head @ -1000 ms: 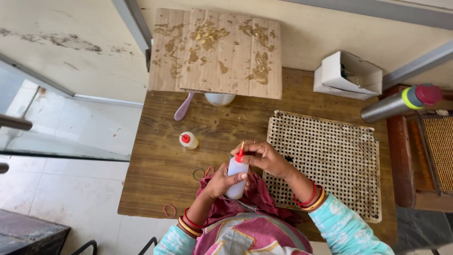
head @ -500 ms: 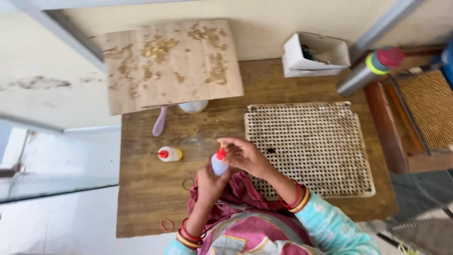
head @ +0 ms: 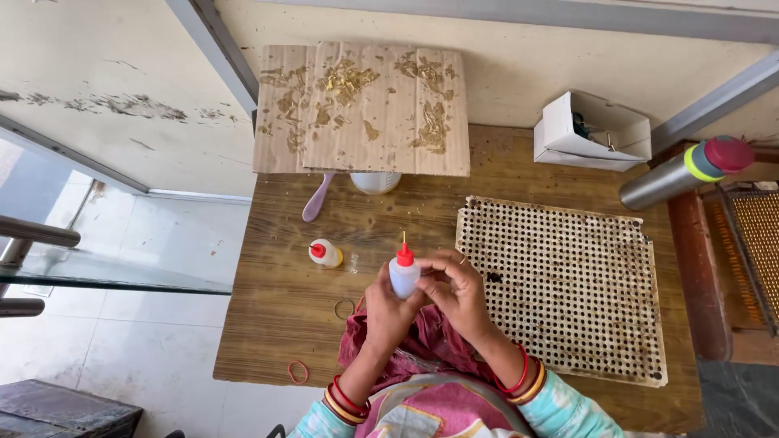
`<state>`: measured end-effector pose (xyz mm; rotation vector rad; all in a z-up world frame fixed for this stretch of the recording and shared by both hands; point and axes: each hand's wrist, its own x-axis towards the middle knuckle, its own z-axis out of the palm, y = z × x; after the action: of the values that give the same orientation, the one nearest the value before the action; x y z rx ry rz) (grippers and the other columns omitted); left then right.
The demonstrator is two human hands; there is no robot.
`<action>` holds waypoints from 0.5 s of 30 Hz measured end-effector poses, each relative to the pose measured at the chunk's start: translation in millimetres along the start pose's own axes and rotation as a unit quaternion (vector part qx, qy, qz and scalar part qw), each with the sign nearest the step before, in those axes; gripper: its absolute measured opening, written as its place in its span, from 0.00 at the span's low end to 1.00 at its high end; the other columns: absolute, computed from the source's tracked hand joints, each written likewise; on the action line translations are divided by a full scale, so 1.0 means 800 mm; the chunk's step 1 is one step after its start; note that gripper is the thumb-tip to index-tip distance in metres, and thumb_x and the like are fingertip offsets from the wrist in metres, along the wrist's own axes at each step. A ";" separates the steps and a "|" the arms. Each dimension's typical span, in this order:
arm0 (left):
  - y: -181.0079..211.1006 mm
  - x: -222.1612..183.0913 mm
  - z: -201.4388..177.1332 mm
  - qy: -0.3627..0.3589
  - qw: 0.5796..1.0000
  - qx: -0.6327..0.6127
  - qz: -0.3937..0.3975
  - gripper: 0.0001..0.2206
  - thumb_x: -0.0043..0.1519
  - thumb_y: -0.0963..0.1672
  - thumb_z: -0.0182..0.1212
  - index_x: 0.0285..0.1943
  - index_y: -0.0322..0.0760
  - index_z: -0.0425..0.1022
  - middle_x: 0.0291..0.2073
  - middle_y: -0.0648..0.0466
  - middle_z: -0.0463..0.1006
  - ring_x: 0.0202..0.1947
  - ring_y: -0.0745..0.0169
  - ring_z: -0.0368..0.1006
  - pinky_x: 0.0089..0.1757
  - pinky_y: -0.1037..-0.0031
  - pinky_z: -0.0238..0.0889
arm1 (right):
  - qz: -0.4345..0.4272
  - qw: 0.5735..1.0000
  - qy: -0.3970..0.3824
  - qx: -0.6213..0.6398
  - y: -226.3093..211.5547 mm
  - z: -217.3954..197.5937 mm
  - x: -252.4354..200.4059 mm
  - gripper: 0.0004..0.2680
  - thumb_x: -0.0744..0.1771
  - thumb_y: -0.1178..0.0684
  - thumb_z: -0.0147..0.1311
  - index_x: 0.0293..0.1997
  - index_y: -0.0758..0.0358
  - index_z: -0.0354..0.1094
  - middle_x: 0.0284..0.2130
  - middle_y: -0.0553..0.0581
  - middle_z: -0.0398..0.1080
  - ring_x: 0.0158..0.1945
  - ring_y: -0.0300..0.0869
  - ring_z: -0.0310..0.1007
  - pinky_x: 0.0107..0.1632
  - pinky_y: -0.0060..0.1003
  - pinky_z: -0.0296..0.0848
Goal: Refilling a squeeze bottle with liquid from a pitcher and applying it into the holes of a grid mold.
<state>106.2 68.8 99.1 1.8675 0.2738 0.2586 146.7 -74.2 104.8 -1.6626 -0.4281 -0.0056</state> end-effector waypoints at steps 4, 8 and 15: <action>0.000 -0.002 -0.007 -0.008 1.000 0.005 -0.001 0.20 0.51 0.46 0.73 0.46 0.29 0.73 0.30 0.39 0.82 0.32 0.42 0.83 0.33 0.62 0.74 | -0.110 0.984 -0.012 -0.140 -0.021 0.002 0.005 0.08 0.63 0.59 0.68 0.43 0.60 0.75 0.36 0.53 0.73 0.41 0.41 0.76 0.44 0.34 0.76; -0.008 -0.008 -0.003 -0.001 1.000 0.029 -0.003 0.20 0.52 0.46 0.73 0.46 0.29 0.72 0.30 0.38 0.82 0.33 0.40 0.82 0.34 0.61 0.73 | -0.116 0.981 -0.035 -0.152 -0.034 0.002 0.003 0.07 0.63 0.61 0.66 0.43 0.60 0.76 0.37 0.53 0.74 0.39 0.40 0.78 0.43 0.33 0.76; -0.008 -0.018 -0.005 0.014 1.000 0.021 -0.007 0.19 0.51 0.46 0.73 0.43 0.28 0.72 0.30 0.38 0.82 0.33 0.41 0.82 0.34 0.61 0.73 | -0.194 0.921 -0.021 -0.336 -0.019 0.004 -0.005 0.06 0.64 0.58 0.64 0.41 0.63 0.73 0.36 0.55 0.76 0.34 0.43 0.78 0.38 0.34 0.77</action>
<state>91.1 69.8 93.6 1.9047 0.3139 0.2700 137.6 -71.0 117.7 -2.2219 -0.8514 -0.4584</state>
